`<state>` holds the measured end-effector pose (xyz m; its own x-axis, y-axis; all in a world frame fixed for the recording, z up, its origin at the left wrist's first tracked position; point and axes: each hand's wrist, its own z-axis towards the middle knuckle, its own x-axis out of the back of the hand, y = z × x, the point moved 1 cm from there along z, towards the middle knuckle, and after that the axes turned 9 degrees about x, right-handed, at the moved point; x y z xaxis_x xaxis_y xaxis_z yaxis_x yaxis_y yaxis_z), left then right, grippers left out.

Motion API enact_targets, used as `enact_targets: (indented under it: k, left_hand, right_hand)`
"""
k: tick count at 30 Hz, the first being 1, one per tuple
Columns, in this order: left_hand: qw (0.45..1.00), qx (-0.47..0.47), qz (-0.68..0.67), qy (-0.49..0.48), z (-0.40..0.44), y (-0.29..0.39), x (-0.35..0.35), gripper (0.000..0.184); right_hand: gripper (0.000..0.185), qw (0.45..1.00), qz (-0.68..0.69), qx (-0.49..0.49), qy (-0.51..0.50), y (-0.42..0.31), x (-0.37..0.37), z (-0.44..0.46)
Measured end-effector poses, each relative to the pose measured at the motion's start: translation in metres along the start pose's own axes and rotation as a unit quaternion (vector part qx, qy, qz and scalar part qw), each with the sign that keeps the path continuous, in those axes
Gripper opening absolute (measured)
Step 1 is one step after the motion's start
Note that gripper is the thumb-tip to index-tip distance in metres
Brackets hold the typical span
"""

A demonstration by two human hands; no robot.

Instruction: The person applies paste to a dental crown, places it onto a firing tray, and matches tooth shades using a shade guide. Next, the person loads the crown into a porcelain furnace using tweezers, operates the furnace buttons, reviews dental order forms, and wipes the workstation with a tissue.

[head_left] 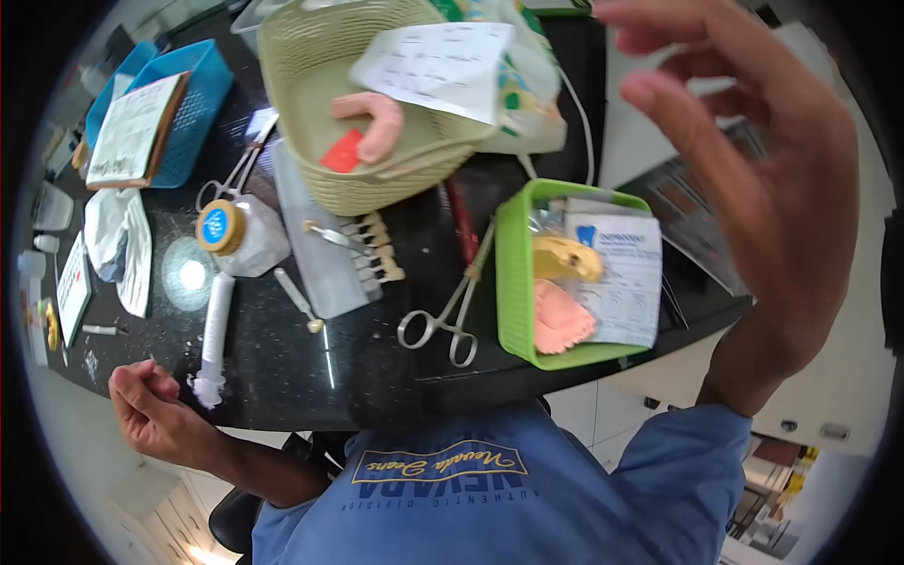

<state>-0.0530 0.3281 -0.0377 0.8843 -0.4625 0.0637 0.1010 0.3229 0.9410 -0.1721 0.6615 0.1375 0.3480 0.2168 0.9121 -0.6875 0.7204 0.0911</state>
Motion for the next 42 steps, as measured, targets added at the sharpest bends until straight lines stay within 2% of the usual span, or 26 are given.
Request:
enact_targets:
  k: [1, 2, 4, 5, 7, 14, 21, 26, 33, 35, 36, 38, 40, 42]
  left_hand:
    - [1.000, -0.012, 0.011, 0.007, 0.001, -0.001, -0.001, 0.035]
    - [0.999, -0.025, 0.025, 0.017, 0.001, 0.000, -0.001, 0.035]
    - [0.999, -0.023, 0.031, 0.021, 0.001, 0.001, -0.001, 0.035]
    - [0.999, -0.026, 0.032, 0.011, 0.002, 0.000, 0.000, 0.035]
    - [0.998, -0.035, 0.042, -0.002, 0.001, 0.002, -0.001, 0.034]
    - [0.998, -0.037, 0.052, -0.017, 0.002, 0.000, -0.002, 0.034]
    - [0.998, -0.032, 0.055, -0.019, 0.001, 0.003, -0.003, 0.035]
    - [0.998, -0.029, 0.058, -0.020, 0.000, 0.003, -0.005, 0.034]
    - [0.997, -0.032, 0.060, -0.022, 0.001, 0.002, -0.004, 0.034]
    - [0.998, -0.032, 0.058, -0.025, 0.001, 0.002, -0.002, 0.034]
    - [0.998, -0.029, 0.056, -0.028, 0.001, 0.001, -0.002, 0.034]
    - [0.998, -0.026, 0.051, -0.032, 0.001, 0.001, -0.002, 0.034]
    - [0.998, -0.020, 0.055, -0.029, 0.002, 0.001, -0.001, 0.035]
    - [0.998, -0.020, 0.049, -0.026, 0.002, 0.000, -0.001, 0.035]
  right_hand:
    - [0.028, 0.997, 0.035, -0.061, -0.020, -0.008, 0.006, -0.012]
    - [0.028, 0.997, 0.033, -0.066, -0.018, -0.005, 0.008, -0.026]
    - [0.027, 0.991, 0.098, -0.002, -0.090, 0.005, 0.003, -0.057]
    - [0.027, 0.991, 0.101, -0.004, -0.088, 0.007, -0.003, -0.068]
    - [0.025, 0.973, 0.154, -0.036, -0.166, 0.006, -0.016, -0.084]
    - [0.026, 0.980, 0.101, -0.001, -0.171, 0.001, -0.052, -0.095]
    - [0.021, 0.985, 0.117, 0.001, -0.124, 0.002, -0.058, -0.098]
    - [0.020, 0.989, 0.141, -0.035, -0.004, 0.006, -0.060, -0.101]
    - [0.021, 0.991, 0.124, -0.030, -0.033, 0.006, -0.053, -0.104]
    - [0.020, 0.987, 0.134, -0.071, 0.056, 0.005, -0.037, -0.106]
    - [0.020, 0.987, 0.133, -0.069, 0.056, 0.004, -0.031, -0.108]
    - [0.017, 0.973, 0.127, -0.171, 0.089, 0.005, -0.020, -0.114]
    - [0.014, 0.974, 0.107, -0.177, 0.095, 0.004, -0.015, -0.120]
    - [0.015, 0.965, 0.117, -0.225, 0.067, 0.003, -0.014, -0.127]
